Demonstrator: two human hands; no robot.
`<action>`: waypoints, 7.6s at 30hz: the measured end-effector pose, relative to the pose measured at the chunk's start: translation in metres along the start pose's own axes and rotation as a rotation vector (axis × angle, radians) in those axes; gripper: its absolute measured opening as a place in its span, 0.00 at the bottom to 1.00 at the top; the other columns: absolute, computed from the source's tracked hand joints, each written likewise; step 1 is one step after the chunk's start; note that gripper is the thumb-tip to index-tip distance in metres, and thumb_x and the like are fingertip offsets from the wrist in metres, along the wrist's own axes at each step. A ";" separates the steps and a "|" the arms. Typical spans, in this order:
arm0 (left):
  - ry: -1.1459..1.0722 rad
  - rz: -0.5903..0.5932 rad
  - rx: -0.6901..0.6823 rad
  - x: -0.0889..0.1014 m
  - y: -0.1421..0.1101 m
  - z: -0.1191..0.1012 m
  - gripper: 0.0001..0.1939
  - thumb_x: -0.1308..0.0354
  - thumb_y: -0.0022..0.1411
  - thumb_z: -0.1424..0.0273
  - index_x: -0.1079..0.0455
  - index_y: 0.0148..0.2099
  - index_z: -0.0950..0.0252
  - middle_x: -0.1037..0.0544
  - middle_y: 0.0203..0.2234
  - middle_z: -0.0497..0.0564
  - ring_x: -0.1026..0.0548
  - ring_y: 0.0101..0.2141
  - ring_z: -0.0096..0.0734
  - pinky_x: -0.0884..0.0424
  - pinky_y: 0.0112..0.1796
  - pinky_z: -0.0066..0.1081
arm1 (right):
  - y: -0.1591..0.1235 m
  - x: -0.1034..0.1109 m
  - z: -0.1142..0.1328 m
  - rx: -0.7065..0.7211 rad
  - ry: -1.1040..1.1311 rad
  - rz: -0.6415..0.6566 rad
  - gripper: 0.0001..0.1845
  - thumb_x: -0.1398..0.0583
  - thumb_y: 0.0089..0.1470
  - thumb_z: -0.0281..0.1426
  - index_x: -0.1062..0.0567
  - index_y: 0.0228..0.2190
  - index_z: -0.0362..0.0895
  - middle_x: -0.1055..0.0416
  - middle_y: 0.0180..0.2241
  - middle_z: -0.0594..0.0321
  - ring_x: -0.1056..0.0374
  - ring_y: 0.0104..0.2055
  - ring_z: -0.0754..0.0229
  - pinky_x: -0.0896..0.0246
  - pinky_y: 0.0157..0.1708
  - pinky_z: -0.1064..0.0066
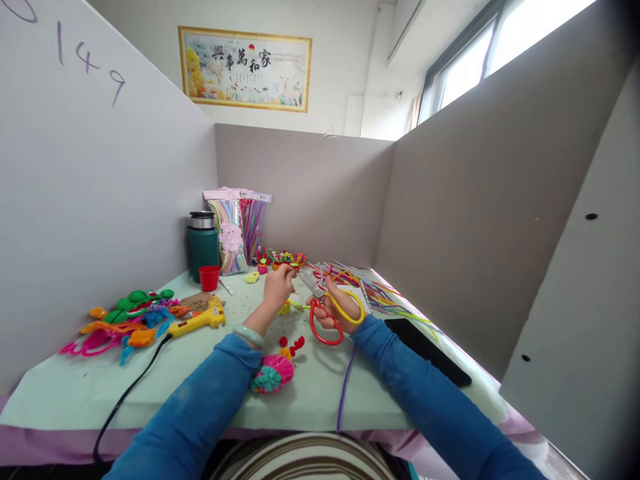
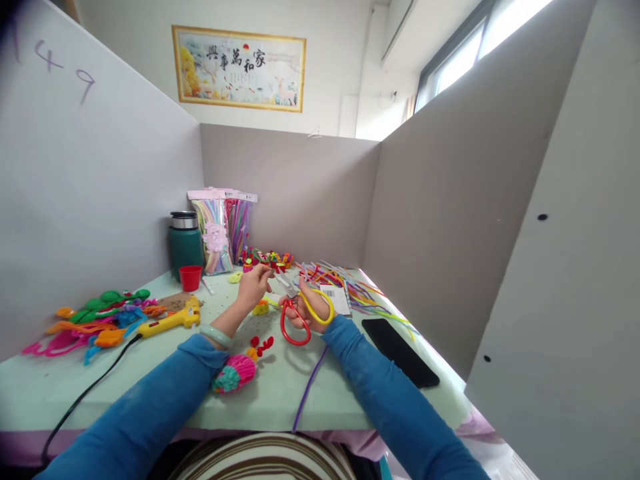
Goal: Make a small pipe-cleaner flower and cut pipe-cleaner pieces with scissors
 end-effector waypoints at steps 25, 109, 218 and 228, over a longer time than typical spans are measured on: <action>-0.644 0.063 0.374 -0.010 0.000 0.015 0.08 0.42 0.50 0.68 0.34 0.30 0.68 0.24 0.23 0.48 0.29 0.16 0.23 0.30 0.23 0.27 | -0.001 0.010 0.003 0.213 -0.506 -0.375 0.31 0.55 0.57 0.55 0.29 0.29 0.42 0.44 0.11 0.69 0.49 0.10 0.67 0.55 0.11 0.73; -0.386 0.103 0.175 -0.013 0.003 0.015 0.05 0.46 0.56 0.68 0.35 0.34 0.65 0.23 0.23 0.46 0.29 0.15 0.23 0.33 0.21 0.24 | -0.003 0.000 -0.001 -0.031 0.033 0.058 0.40 0.64 0.55 0.60 0.32 0.37 0.39 0.39 0.17 0.67 0.44 0.12 0.68 0.64 0.10 0.78; -0.512 0.009 0.365 -0.010 0.004 0.025 0.09 0.43 0.54 0.67 0.36 0.33 0.68 0.23 0.26 0.52 0.26 0.16 0.26 0.29 0.23 0.27 | 0.002 0.005 -0.007 0.016 -0.290 -0.163 0.41 0.64 0.55 0.60 0.30 0.39 0.39 0.38 0.16 0.68 0.41 0.12 0.69 0.53 0.12 0.78; -0.508 0.058 0.333 -0.010 0.002 0.016 0.12 0.41 0.52 0.64 0.35 0.32 0.68 0.22 0.25 0.54 0.27 0.15 0.27 0.30 0.22 0.27 | -0.001 0.011 -0.003 0.151 -0.404 -0.271 0.37 0.59 0.55 0.60 0.29 0.33 0.42 0.40 0.14 0.69 0.44 0.12 0.68 0.48 0.13 0.76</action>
Point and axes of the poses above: each hand's wrist, its own y-axis towards the middle knuckle, its own x-axis out of the back of the hand, z = x × y, the point moved 7 cm from there along y, towards the middle knuckle
